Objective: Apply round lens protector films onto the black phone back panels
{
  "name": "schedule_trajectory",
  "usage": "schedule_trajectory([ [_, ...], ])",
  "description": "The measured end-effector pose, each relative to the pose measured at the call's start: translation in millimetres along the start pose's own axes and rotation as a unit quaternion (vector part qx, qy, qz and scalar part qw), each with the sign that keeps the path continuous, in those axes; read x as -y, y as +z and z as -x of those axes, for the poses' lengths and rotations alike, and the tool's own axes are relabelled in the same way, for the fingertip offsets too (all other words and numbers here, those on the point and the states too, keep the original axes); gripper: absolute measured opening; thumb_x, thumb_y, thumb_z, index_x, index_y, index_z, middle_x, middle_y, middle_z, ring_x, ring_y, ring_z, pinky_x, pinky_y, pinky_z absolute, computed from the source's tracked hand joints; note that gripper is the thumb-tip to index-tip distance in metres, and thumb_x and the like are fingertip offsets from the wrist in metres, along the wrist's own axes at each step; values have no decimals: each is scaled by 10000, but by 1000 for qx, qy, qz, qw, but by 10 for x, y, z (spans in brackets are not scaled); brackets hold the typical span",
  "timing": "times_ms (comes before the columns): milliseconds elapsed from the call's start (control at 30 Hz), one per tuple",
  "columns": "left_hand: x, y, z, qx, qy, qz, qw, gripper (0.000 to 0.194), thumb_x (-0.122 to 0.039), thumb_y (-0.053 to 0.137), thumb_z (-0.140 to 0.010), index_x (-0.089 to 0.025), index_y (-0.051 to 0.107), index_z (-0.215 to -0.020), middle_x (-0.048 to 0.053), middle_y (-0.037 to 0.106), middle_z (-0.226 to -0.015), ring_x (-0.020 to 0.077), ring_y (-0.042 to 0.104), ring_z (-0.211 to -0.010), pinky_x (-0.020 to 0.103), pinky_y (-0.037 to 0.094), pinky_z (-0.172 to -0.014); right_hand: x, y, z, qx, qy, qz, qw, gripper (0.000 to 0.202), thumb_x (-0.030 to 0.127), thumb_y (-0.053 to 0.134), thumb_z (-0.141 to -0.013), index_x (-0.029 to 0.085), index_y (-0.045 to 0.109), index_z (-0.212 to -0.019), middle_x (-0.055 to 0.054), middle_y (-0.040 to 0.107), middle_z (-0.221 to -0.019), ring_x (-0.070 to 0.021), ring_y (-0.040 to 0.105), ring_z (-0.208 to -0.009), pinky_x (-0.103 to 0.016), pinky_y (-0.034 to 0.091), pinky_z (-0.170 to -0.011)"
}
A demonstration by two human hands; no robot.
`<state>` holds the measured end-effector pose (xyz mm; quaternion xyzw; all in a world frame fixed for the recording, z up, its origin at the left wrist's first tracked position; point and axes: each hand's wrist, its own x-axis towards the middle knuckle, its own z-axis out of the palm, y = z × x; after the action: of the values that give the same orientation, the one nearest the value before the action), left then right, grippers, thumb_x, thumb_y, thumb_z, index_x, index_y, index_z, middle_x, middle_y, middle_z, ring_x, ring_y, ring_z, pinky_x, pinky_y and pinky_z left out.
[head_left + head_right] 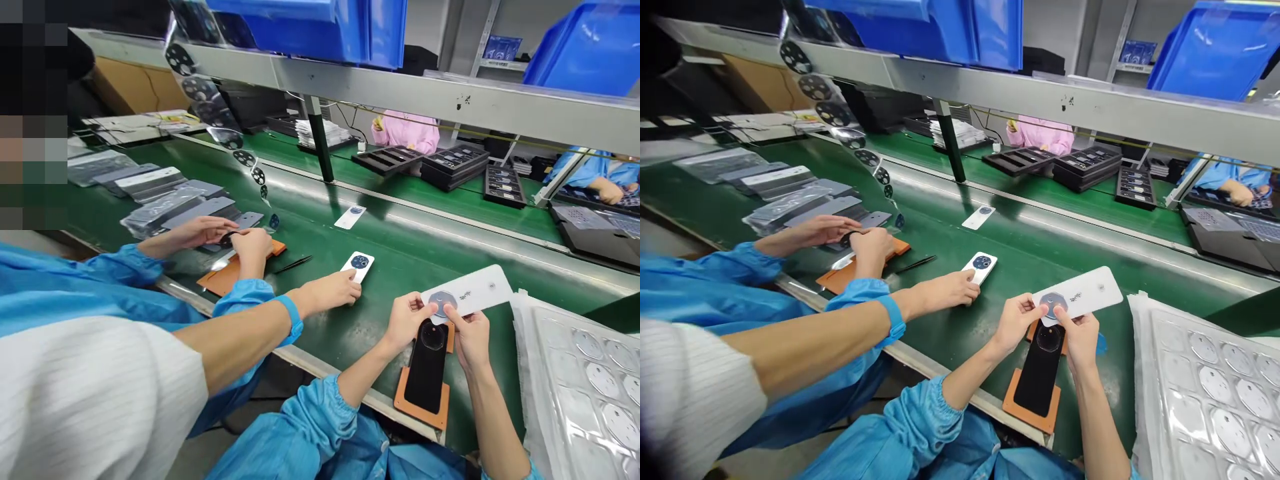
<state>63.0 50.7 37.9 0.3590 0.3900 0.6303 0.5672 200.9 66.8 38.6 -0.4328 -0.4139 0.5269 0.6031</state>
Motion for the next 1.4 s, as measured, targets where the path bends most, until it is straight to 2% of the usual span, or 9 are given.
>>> schedule_trajectory([
  [400, 160, 137, -92, 2, 6, -66, 998, 382, -477, 787, -747, -109, 691, -775, 61, 709, -727, 172, 656, -674, 273, 507, -671, 58, -133, -68, -4, -19, 4, 1000, 328, 292, 886, -650, 146, 754, -913, -84, 776, -928, -225, 719, -862, -352, 569, -789],
  [600, 88, 28, -56, 56, -7, -137, 989, 342, -388, 762, -787, -136, 695, -1009, 98, 737, -977, 203, 689, -909, 303, 526, -842, 369, -50, -890, -59, -1, -73, 996, 338, 267, 844, -676, 166, 702, -965, -61, 761, -1010, -182, 707, -880, -296, 562, -747],
  [733, 150, -153, 56, 123, 49, -331, 934, 233, -377, 636, -889, -170, 702, -973, 82, 725, -987, 218, 673, -928, 362, 531, -886, 416, 26, -1056, -25, 78, -32, 996, 240, 316, 817, -697, 162, 680, -819, -34, 734, -747, -153, 690, -696, -266, 556, -667],
  [867, 402, -410, 165, 162, 183, -519, 819, 290, -362, 588, -925, -227, 658, -1172, 102, 620, -1312, 292, 521, -1275, 516, 417, -1090, 241, -12, -346, 25, 119, 23, 992, 295, 285, 875, -574, 155, 696, -769, -47, 736, -736, -192, 701, -701, -306, 569, -666],
  [1000, 638, -628, 205, 203, 211, -584, 757, 448, -414, 474, -986, -264, 499, -1407, 94, 386, -1567, 318, 336, -1453, 550, 361, -1147, 472, -484, 259, 157, -8, 267, 951, 271, 370, 711, -816, 230, 718, -1049, -38, 744, -1054, -188, 686, -957, -343, 532, -891],
  [1067, 687, -679, 199, 208, 208, -595, 748, 483, -434, 453, -993, -273, 445, -1448, 86, 365, -1583, 319, 318, -1466, 545, 367, -1145, 761, -948, 251, 80, -82, 464, 878, 262, 369, 631, -887, 248, 703, -1108, -48, 721, -1122, -201, 659, -1022, -356, 500, -929],
  [1167, 689, -691, 192, 209, 200, -602, 744, 534, -445, 434, -1002, -270, 359, -1501, 87, 346, -1595, 315, 306, -1473, 542, 364, -1146, 1145, -1732, -63, -80, -54, 654, 750, 234, 302, 626, -857, 181, 705, -1040, -124, 698, -1099, -269, 621, -1074, -404, 460, -950],
  [1267, 664, -674, 199, 214, 191, -606, 742, 550, -445, 418, -1010, -272, 318, -1522, 79, 328, -1606, 304, 282, -1486, 525, 363, -1150, 1290, -2281, -436, -112, -8, 676, 728, 208, 272, 720, -743, 151, 712, -912, -147, 677, -944, -311, 611, -1008, -411, 457, -878],
  [1400, 639, -656, 216, 214, 184, -602, 747, 527, -441, 416, -1014, -269, 348, -1507, 74, 325, -1608, 301, 271, -1491, 519, 355, -1156, 1288, -2504, -673, -108, 23, 685, 720, 292, 290, 806, -608, 166, 676, -839, -80, 632, -833, -288, 604, -923, -362, 453, -800],
])
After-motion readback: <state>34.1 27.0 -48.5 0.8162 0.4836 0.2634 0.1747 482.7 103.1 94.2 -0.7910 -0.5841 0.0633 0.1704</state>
